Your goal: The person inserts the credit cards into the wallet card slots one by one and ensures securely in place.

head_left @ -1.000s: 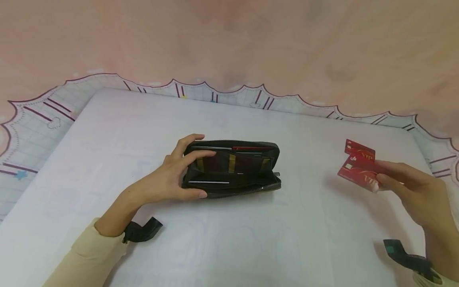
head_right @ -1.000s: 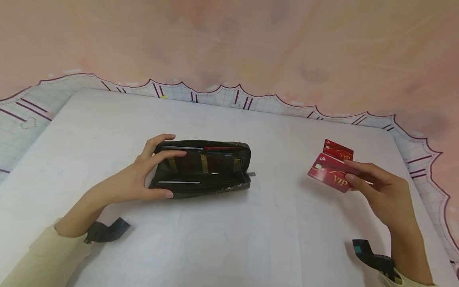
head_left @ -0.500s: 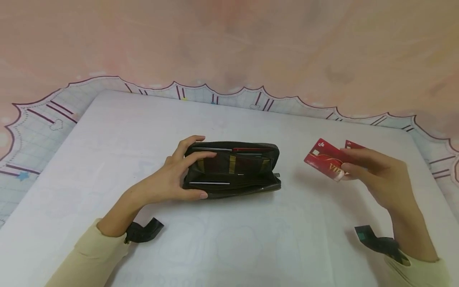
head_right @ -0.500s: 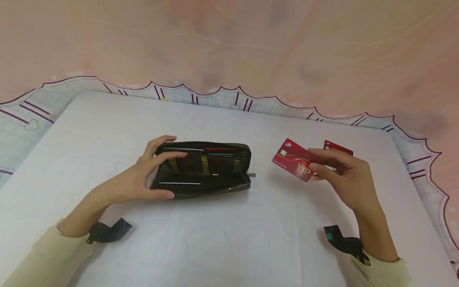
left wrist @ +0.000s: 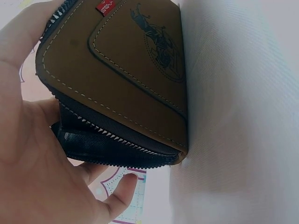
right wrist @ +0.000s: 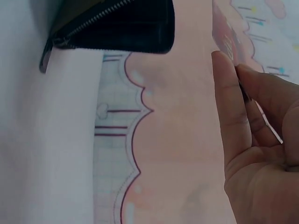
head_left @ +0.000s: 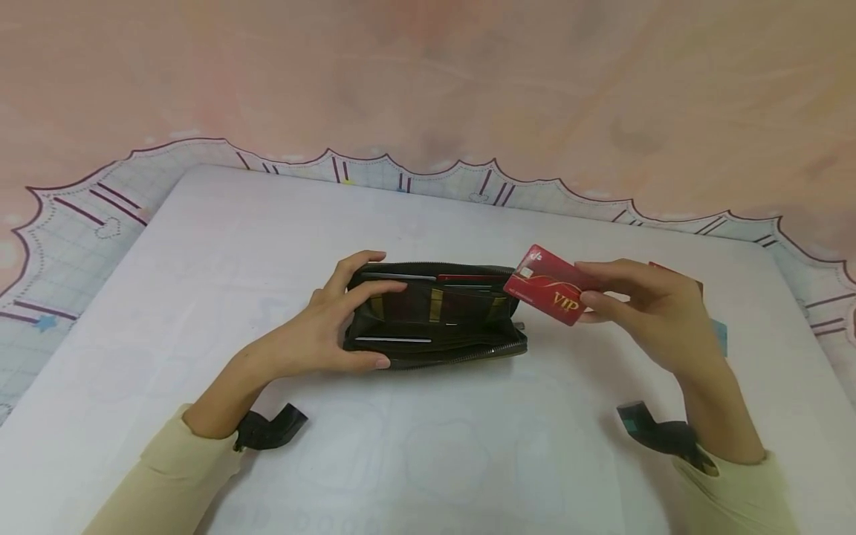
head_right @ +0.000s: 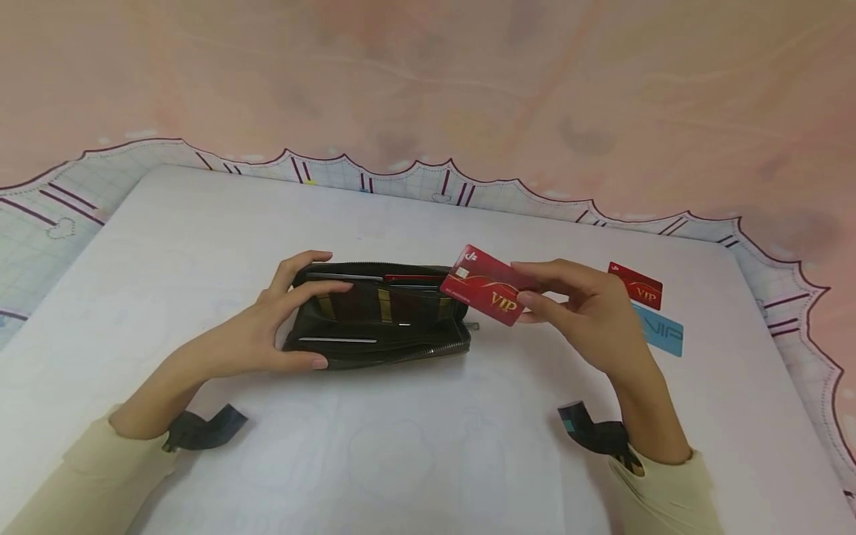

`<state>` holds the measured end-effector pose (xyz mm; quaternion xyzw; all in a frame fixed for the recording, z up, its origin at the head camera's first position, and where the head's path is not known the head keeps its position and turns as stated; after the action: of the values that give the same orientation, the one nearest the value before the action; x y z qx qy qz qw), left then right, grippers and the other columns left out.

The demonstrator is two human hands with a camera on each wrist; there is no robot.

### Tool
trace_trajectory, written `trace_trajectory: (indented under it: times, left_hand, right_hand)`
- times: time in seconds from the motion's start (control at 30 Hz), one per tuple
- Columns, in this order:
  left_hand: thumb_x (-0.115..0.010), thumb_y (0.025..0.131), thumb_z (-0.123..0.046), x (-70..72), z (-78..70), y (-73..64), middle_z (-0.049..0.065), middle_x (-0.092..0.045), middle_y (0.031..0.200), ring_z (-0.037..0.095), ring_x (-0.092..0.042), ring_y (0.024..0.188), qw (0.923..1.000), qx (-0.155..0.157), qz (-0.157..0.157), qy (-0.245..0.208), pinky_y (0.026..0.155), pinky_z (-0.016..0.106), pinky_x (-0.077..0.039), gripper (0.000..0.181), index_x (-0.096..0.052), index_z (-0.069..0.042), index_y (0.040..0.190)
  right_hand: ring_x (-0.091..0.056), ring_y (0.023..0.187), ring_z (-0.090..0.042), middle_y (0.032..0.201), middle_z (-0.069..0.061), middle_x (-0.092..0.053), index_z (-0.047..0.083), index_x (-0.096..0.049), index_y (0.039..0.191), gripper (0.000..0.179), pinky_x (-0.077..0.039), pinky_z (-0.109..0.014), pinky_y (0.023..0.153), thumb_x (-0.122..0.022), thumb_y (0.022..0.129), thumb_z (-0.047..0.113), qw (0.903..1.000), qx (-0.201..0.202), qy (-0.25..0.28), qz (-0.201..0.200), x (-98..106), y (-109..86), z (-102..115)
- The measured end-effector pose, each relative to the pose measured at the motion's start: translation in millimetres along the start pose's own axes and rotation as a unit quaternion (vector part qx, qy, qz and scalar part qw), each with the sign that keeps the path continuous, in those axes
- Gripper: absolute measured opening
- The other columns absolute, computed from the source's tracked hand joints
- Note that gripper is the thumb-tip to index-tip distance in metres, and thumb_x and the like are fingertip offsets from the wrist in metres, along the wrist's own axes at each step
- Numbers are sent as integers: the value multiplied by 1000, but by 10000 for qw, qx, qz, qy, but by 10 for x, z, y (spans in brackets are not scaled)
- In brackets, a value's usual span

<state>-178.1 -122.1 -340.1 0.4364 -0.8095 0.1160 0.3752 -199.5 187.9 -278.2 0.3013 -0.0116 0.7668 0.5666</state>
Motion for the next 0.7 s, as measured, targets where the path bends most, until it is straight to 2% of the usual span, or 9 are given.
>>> trace_trajectory:
  times: [0.13,0.33,0.5,0.7]
  left_hand:
    - [-80,77,-38,0,2,4,-2,-5,154,28,-11,140,10000,10,5,-24,91,62,-25,79,-38,-28,143]
    - [-79,77,-37,-4,8,1,-1,-5,154,28,-11,140,10000,6,2,-58,92,62,-24,79,-38,-27,143]
    - [-80,76,-38,2,3,9,-3,-4,154,28,-12,139,10000,-12,-14,-39,91,61,-25,79,-38,-28,143]
    - [-81,75,-39,4,8,13,-5,-4,154,26,-12,139,10000,36,1,-46,92,59,-26,81,-38,-29,143]
  right_hand:
    - [-61,104,-14,115,-2,-66,2,-64,123,39,-52,-23,72,-66,85,-7,9990,-369,-232,48,-114,53,-2]
    - [-62,102,-16,111,-2,-67,5,-66,121,38,-53,-25,71,-67,85,-6,9986,-397,-143,314,-316,122,51]
    - [-64,95,-15,106,1,-68,10,-69,119,39,-53,-26,70,-68,83,-8,9989,-92,-276,367,-414,151,174]
    - [-63,92,-12,101,0,-69,7,-70,115,40,-53,-25,69,-71,79,-11,9967,583,-379,409,-527,172,316]
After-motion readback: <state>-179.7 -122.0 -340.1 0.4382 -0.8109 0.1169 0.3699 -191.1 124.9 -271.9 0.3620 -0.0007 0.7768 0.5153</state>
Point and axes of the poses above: each hand's wrist, its own y-axis towards the middle knuckle, its own x-axis out of the back of the hand, z = x × y, the point moved 9 cm from there along y, towards the middle knuckle
